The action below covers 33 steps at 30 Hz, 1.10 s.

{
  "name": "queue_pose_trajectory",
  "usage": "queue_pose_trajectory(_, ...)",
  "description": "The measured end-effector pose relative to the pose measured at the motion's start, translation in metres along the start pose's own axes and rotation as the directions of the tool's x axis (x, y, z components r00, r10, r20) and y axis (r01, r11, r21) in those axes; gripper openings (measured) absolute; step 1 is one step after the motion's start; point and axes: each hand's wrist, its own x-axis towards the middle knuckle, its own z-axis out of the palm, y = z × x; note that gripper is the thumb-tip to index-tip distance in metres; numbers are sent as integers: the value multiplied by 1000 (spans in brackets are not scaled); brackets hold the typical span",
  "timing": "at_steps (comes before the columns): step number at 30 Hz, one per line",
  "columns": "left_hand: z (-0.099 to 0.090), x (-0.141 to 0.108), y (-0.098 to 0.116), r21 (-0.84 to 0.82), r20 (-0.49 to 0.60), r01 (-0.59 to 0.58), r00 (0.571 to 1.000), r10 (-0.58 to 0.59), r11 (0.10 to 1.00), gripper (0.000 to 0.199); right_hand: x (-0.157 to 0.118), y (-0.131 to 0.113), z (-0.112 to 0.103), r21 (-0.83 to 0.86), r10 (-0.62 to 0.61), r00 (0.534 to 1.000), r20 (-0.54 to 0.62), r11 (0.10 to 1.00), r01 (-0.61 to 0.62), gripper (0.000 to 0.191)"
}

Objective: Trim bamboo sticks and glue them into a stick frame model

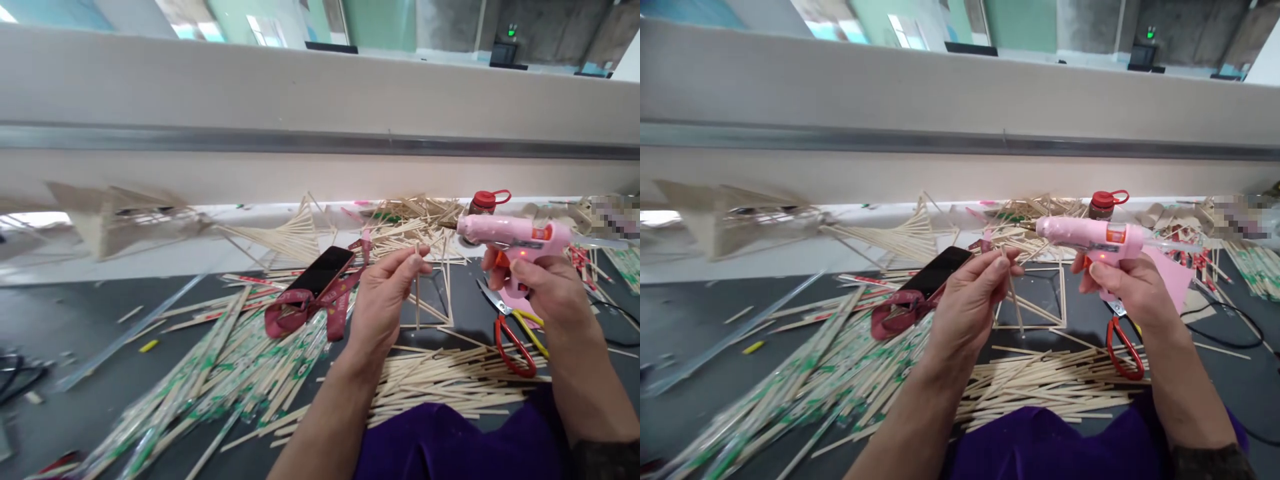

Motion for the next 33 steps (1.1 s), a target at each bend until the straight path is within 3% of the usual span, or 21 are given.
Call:
queue_pose_trajectory(4, 6, -4, 2, -74, 82, 94, 993, -88, 993, 31, -4, -5, 0, -62, -42, 999, -10, 997, 41, 26)
queue_pose_trajectory(12, 10, -11, 10, -58, 109, 241, 966, -234, 969, 31, -12, -12, 2, -115, -42, 999, -25, 993, 39, 27)
queue_pose_trajectory(33, 10, -9, 7, -19, 110, 198, 975, -195, 980, 27, -16, 12, -10, -243, -47, 999, -20, 969, 41, 24)
